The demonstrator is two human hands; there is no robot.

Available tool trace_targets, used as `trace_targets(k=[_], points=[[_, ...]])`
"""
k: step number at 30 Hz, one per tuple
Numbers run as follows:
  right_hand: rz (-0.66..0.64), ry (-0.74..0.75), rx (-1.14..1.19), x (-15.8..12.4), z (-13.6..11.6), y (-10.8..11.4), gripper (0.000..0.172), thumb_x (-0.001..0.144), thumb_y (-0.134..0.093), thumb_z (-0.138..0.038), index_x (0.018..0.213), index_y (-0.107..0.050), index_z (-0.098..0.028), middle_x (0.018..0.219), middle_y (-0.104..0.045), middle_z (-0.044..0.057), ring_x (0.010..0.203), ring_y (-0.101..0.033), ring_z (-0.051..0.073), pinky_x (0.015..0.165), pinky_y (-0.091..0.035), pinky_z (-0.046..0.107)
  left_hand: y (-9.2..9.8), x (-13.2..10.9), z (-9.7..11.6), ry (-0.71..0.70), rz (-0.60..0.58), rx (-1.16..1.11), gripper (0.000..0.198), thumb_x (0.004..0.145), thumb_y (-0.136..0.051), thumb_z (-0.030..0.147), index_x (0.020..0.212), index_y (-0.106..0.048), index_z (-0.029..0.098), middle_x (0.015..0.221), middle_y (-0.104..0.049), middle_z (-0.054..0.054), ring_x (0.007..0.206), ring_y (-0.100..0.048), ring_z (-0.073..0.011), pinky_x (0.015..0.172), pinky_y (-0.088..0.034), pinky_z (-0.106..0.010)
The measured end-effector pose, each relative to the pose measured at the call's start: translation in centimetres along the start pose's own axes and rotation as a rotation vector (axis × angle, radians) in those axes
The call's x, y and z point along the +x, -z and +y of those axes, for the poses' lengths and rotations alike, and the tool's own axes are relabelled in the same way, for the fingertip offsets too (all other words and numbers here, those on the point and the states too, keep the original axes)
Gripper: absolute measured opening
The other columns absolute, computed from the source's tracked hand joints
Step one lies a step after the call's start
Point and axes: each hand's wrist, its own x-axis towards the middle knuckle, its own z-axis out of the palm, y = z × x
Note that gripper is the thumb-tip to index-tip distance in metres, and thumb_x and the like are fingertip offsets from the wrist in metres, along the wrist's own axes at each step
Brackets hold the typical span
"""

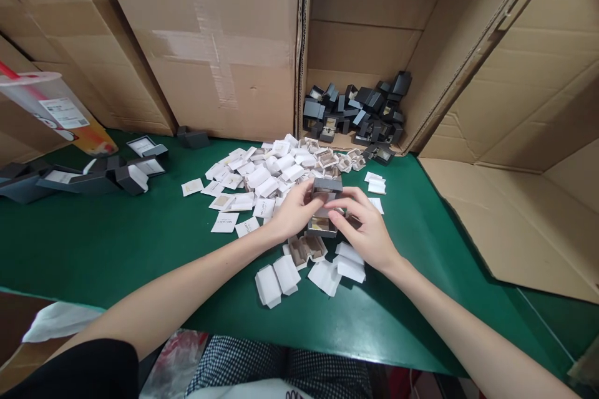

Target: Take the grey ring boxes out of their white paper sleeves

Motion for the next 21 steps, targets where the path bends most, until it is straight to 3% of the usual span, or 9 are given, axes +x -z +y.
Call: trace_targets(k=[3, 8, 12, 15, 21], points=[[0.057, -0.042, 0.028, -0.02, -0.28, -0.18, 0.016, 0.087, -0.055, -0.031, 0.093, -0.068, -0.024, 0.112, -0.053, 0.008, 0.094, -0.060, 0.020, 0.071, -0.054, 0.032, -0.09, -0.14, 0.26, 0.034, -0.021, -0.003, 0.014, 0.081, -0.051, 0.024, 0.092, -0.056, 0.016, 0.089, -0.061, -0.003, 0.085, -0.057, -0.0180, 0.080, -0.046, -0.029], [0.139, 0.092, -0.147, -0.04, -0.04, -0.07, 0.016, 0.086, -0.053, -0.021, 0.091, -0.068, -0.024, 0.112, -0.056, 0.008, 0.102, -0.058, 0.022, 0.075, -0.054, 0.034, -0.22, -0.49, 0.35, 0.090, -0.159, -0.104, 0.031, 0.074, -0.049, 0.015, 0.105, -0.053, 0.019, 0.091, -0.060, -0.002, 0.088, -0.058, -0.0179, 0.078, -0.047, -0.028], [0.080, 0.112, -0.351, -0.04, 0.23, 0.25, 0.021, 0.083, -0.055, -0.019, 0.098, -0.069, -0.023, 0.107, -0.061, 0.008, 0.095, -0.060, 0.023, 0.076, -0.052, 0.035, -0.44, -0.72, -0.03, 0.042, -0.202, -0.063, 0.040, 0.069, -0.049, 0.011, 0.107, -0.048, 0.019, 0.096, -0.060, -0.003, 0.083, -0.058, -0.0168, 0.072, -0.047, -0.027], [0.034, 0.071, -0.458, -0.05, 0.25, 0.35, 0.020, 0.082, -0.057, -0.022, 0.097, -0.070, -0.025, 0.098, -0.063, 0.007, 0.086, -0.061, 0.022, 0.070, -0.051, 0.033, -0.58, -0.80, -0.06, -0.026, -0.203, 0.010, 0.038, 0.069, -0.050, 0.011, 0.106, -0.048, 0.018, 0.098, -0.059, -0.004, 0.086, -0.058, -0.0180, 0.076, -0.047, -0.029], [0.064, 0.052, -0.479, -0.14, -0.06, 0.13, 0.019, 0.084, -0.057, -0.025, 0.097, -0.071, -0.025, 0.096, -0.063, 0.007, 0.077, -0.060, 0.020, 0.065, -0.049, 0.031, -0.45, -0.76, 0.45, -0.102, -0.207, 0.091, 0.035, 0.068, -0.050, 0.010, 0.103, -0.051, 0.018, 0.096, -0.058, -0.003, 0.083, -0.057, -0.0172, 0.072, -0.047, -0.026]])
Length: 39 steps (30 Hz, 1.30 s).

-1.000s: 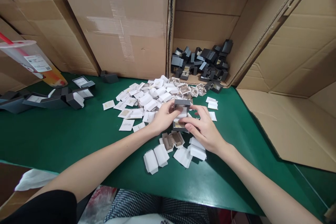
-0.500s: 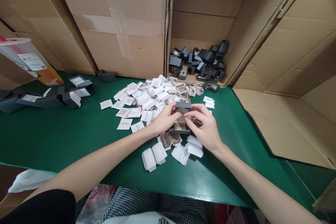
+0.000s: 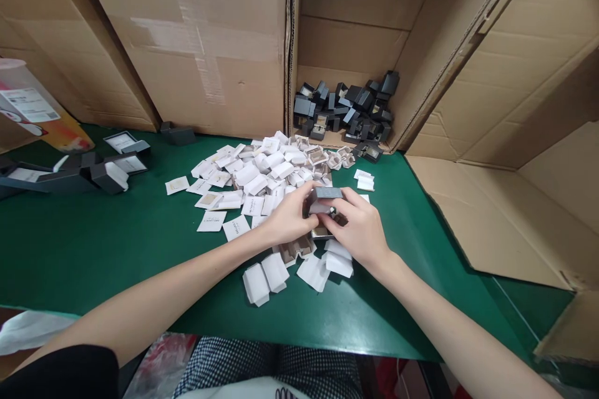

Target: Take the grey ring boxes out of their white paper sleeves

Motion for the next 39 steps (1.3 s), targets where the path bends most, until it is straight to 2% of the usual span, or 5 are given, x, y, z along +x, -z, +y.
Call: trace_targets(k=[10, 14, 19, 26, 39], points=[[-0.111, -0.088, 0.542, 1.7, 2.4, 1.8, 0.020, 0.086, -0.057, -0.034, 0.094, -0.073, -0.024, 0.122, -0.059, 0.007, 0.112, -0.057, 0.022, 0.087, -0.051, 0.035, 0.5, 0.8, -1.7, 0.132, 0.163, -0.178, 0.047, 0.067, -0.060, 0.015, 0.113, -0.048, 0.017, 0.110, -0.060, -0.008, 0.100, -0.061, -0.0215, 0.085, -0.052, -0.033], [-0.031, -0.155, 0.260, 2.1, 5.0, 2.1, 0.021, 0.085, -0.054, -0.028, 0.095, -0.070, -0.020, 0.099, -0.069, 0.006, 0.091, -0.063, 0.021, 0.080, -0.050, 0.037, 0.9, 1.1, -2.5, 0.183, 0.214, -0.119, 0.050, 0.068, -0.062, 0.018, 0.116, -0.049, 0.016, 0.117, -0.059, -0.011, 0.105, -0.060, -0.0232, 0.090, -0.051, -0.038], [-0.159, -0.192, -0.158, 2.0, 7.3, 2.4, 0.025, 0.082, -0.055, -0.029, 0.098, -0.070, -0.018, 0.096, -0.069, 0.009, 0.083, -0.062, 0.023, 0.070, -0.048, 0.037, 0.9, 1.0, -2.8, 0.164, 0.167, -0.100, 0.049, 0.070, -0.062, 0.019, 0.117, -0.050, 0.016, 0.119, -0.059, -0.010, 0.107, -0.060, -0.0232, 0.093, -0.050, -0.039], [-0.262, -0.258, -0.240, 1.4, 8.5, 2.8, 0.024, 0.077, -0.063, -0.039, 0.088, -0.069, -0.019, 0.087, -0.064, 0.009, 0.068, -0.059, 0.020, 0.053, -0.040, 0.029, 0.8, 0.9, -3.2, 0.144, 0.120, -0.179, 0.047, 0.072, -0.065, 0.022, 0.117, -0.051, 0.017, 0.122, -0.059, -0.010, 0.107, -0.060, -0.0226, 0.096, -0.048, -0.041], [-0.161, -0.520, 0.731, 2.3, 5.9, 2.9, 0.035, 0.071, -0.071, -0.042, 0.092, -0.063, -0.016, 0.087, -0.064, 0.004, 0.056, -0.058, 0.011, 0.058, -0.050, 0.029, 0.7, 1.0, -2.6, 0.335, 0.220, -0.212, 0.029, 0.081, -0.056, 0.033, 0.106, -0.057, 0.017, 0.100, -0.063, -0.006, 0.083, -0.060, -0.0172, 0.061, -0.050, -0.023]])
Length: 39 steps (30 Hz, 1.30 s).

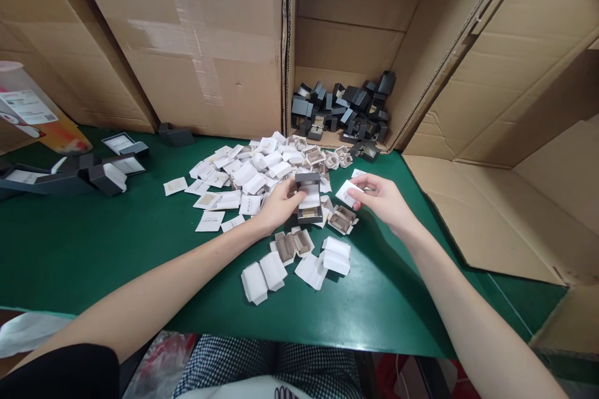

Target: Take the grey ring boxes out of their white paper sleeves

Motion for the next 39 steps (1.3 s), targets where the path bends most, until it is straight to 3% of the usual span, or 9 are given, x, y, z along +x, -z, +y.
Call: trace_targets(k=[6, 10, 16, 20, 23, 27, 31, 35, 39], points=[[-0.046, -0.054, 0.232, -0.2, -0.5, -0.4, 0.040, 0.068, -0.078, -0.036, 0.101, -0.067, -0.018, 0.102, -0.066, 0.007, 0.073, -0.063, 0.015, 0.079, -0.055, 0.036, 0.1, 0.6, -1.0, -0.004, 0.042, -0.038, 0.026, 0.081, -0.057, 0.033, 0.099, -0.059, 0.015, 0.089, -0.062, -0.004, 0.069, -0.058, -0.0132, 0.052, -0.044, -0.020], [-0.077, -0.049, 0.300, -0.4, -0.8, -0.6, 0.041, 0.065, -0.080, -0.031, 0.101, -0.068, -0.018, 0.102, -0.068, 0.007, 0.083, -0.064, 0.017, 0.088, -0.052, 0.038, 0.2, 0.4, -0.2, 0.035, 0.025, -0.184, 0.028, 0.081, -0.060, 0.030, 0.106, -0.058, 0.018, 0.099, -0.065, -0.006, 0.080, -0.064, -0.0174, 0.061, -0.053, -0.025], [-0.054, -0.062, 0.372, -0.5, -0.9, -0.8, 0.037, 0.066, -0.080, -0.032, 0.099, -0.069, -0.018, 0.101, -0.069, 0.006, 0.082, -0.064, 0.016, 0.087, -0.052, 0.036, -0.3, -1.2, 2.3, 0.130, -0.227, -0.451, 0.052, 0.077, -0.066, 0.022, 0.125, -0.047, 0.021, 0.117, -0.064, -0.011, 0.089, -0.068, -0.0208, 0.072, -0.059, -0.034], [0.005, -0.026, 0.392, -0.5, -0.8, -0.8, 0.044, 0.066, -0.080, -0.033, 0.106, -0.064, -0.022, 0.093, -0.070, 0.003, 0.072, -0.064, 0.014, 0.077, -0.054, 0.033, -0.6, -1.3, 1.8, 0.209, -0.363, -0.515, 0.067, 0.074, -0.066, 0.011, 0.134, -0.039, 0.022, 0.122, -0.062, -0.012, 0.092, -0.069, -0.0194, 0.075, -0.059, -0.029], [0.049, 0.025, 0.377, -0.4, -0.6, -0.8, 0.037, 0.069, -0.076, -0.038, 0.101, -0.065, -0.022, 0.090, -0.070, 0.002, 0.071, -0.062, 0.013, 0.071, -0.054, 0.030, -0.7, -1.0, 1.2, 0.237, -0.396, -0.521, 0.063, 0.077, -0.064, 0.011, 0.134, -0.039, 0.021, 0.123, -0.061, -0.013, 0.094, -0.069, -0.0204, 0.078, -0.060, -0.031], [0.087, 0.101, 0.286, -0.4, -0.6, -1.2, 0.028, 0.072, -0.074, -0.041, 0.088, -0.064, -0.020, 0.083, -0.069, 0.002, 0.066, -0.060, 0.012, 0.066, -0.052, 0.029, -0.8, -0.9, 0.9, 0.218, -0.405, -0.505, 0.050, 0.080, -0.062, 0.013, 0.127, -0.047, 0.020, 0.123, -0.062, -0.014, 0.094, -0.069, -0.0212, 0.083, -0.059, -0.037], [0.124, 0.210, 0.063, -1.0, -0.9, -1.9, 0.023, 0.076, -0.069, -0.040, 0.084, -0.063, -0.019, 0.082, -0.069, 0.003, 0.067, -0.060, 0.014, 0.065, -0.050, 0.029, -0.8, -0.9, 0.9, 0.224, -0.394, -0.488, 0.051, 0.082, -0.062, 0.013, 0.129, -0.046, 0.022, 0.123, -0.062, -0.012, 0.094, -0.069, -0.0205, 0.086, -0.058, -0.039], [0.170, 0.395, -0.218, -1.6, -1.1, -2.3, 0.017, 0.082, -0.064, -0.033, 0.093, -0.063, -0.021, 0.083, -0.069, 0.002, 0.071, -0.061, 0.016, 0.066, -0.049, 0.030, -0.8, -0.8, 0.7, 0.246, -0.383, -0.481, 0.054, 0.082, -0.061, 0.013, 0.132, -0.044, 0.022, 0.116, -0.064, -0.011, 0.091, -0.070, -0.0201, 0.084, -0.059, -0.038], [0.200, 0.575, -0.355, -1.8, -0.9, -2.7, 0.016, 0.084, -0.062, -0.025, 0.099, -0.062, -0.022, 0.084, -0.068, 0.001, 0.074, -0.062, 0.016, 0.068, -0.050, 0.030, -0.8, -0.7, 0.7, 0.245, -0.378, -0.482, 0.050, 0.082, -0.060, 0.012, 0.130, -0.046, 0.021, 0.111, -0.066, -0.011, 0.088, -0.070, -0.0192, 0.082, -0.059, -0.036]])
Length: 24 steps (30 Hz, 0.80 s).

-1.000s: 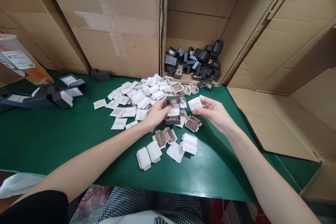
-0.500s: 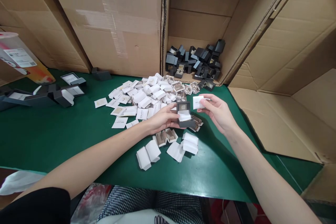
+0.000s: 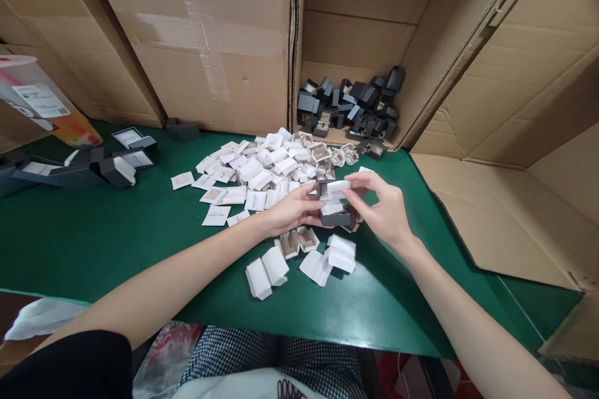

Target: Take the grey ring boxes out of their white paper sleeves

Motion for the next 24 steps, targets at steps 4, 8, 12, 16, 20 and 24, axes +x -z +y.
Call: trace_targets(k=[4, 8, 12, 16, 20, 24], points=[[-0.005, 0.110, -0.063, -0.3, 0.2, -0.5, 0.007, 0.085, -0.060, -0.021, 0.091, -0.063, -0.021, 0.082, -0.066, 0.003, 0.073, -0.061, 0.016, 0.067, -0.050, 0.031, -0.1, 0.0, 0.0, -0.017, -0.015, 0.003, 0.045, 0.081, -0.062, 0.013, 0.123, -0.050, 0.021, 0.104, -0.066, -0.007, 0.085, -0.069, -0.0169, 0.076, -0.059, -0.032], [-0.019, 0.194, -0.088, -0.5, 0.5, -1.1, 0.005, 0.087, -0.057, -0.021, 0.087, -0.063, -0.021, 0.081, -0.065, 0.004, 0.076, -0.060, 0.018, 0.067, -0.051, 0.032, -0.2, -0.1, 0.0, -0.027, -0.004, -0.003, 0.033, 0.079, -0.063, 0.012, 0.110, -0.054, 0.019, 0.088, -0.063, -0.002, 0.075, -0.066, -0.0118, 0.071, -0.058, -0.026], [-0.012, 0.211, -0.107, -0.5, 0.6, -1.3, 0.007, 0.088, -0.056, -0.023, 0.088, -0.063, -0.023, 0.084, -0.067, 0.005, 0.082, -0.060, 0.021, 0.072, -0.051, 0.036, -0.4, -0.2, 0.1, -0.039, -0.021, -0.015, 0.028, 0.078, -0.065, 0.014, 0.104, -0.054, 0.018, 0.086, -0.061, -0.001, 0.074, -0.064, -0.0121, 0.072, -0.057, -0.029], [0.000, 0.200, -0.185, -0.4, 0.7, -1.2, 0.009, 0.088, -0.056, -0.025, 0.086, -0.065, -0.026, 0.097, -0.065, 0.006, 0.093, -0.057, 0.024, 0.081, -0.049, 0.043, -0.5, -0.2, 0.0, -0.043, -0.023, 0.006, 0.033, 0.074, -0.069, 0.018, 0.103, -0.053, 0.019, 0.082, -0.060, -0.001, 0.072, -0.063, -0.0123, 0.068, -0.055, -0.027], [0.000, 0.205, -0.207, -0.5, 0.8, -1.2, 0.010, 0.088, -0.055, -0.024, 0.084, -0.064, -0.026, 0.106, -0.059, 0.008, 0.099, -0.055, 0.025, 0.076, -0.050, 0.041, -1.0, -0.2, -0.1, -0.086, 0.033, 0.098, 0.030, 0.076, -0.068, 0.022, 0.101, -0.053, 0.019, 0.076, -0.054, 0.002, 0.062, -0.055, -0.0070, 0.050, -0.044, -0.015], [-0.044, 0.185, -0.111, -0.7, 0.7, -1.6, 0.008, 0.089, -0.052, -0.021, 0.093, -0.059, -0.024, 0.106, -0.057, 0.009, 0.099, -0.057, 0.022, 0.074, -0.050, 0.037, -1.5, -0.5, -0.1, -0.112, 0.090, 0.162, 0.031, 0.081, -0.064, 0.033, 0.106, -0.051, 0.019, 0.071, -0.045, 0.004, 0.059, -0.048, -0.0067, 0.047, -0.040, -0.015]])
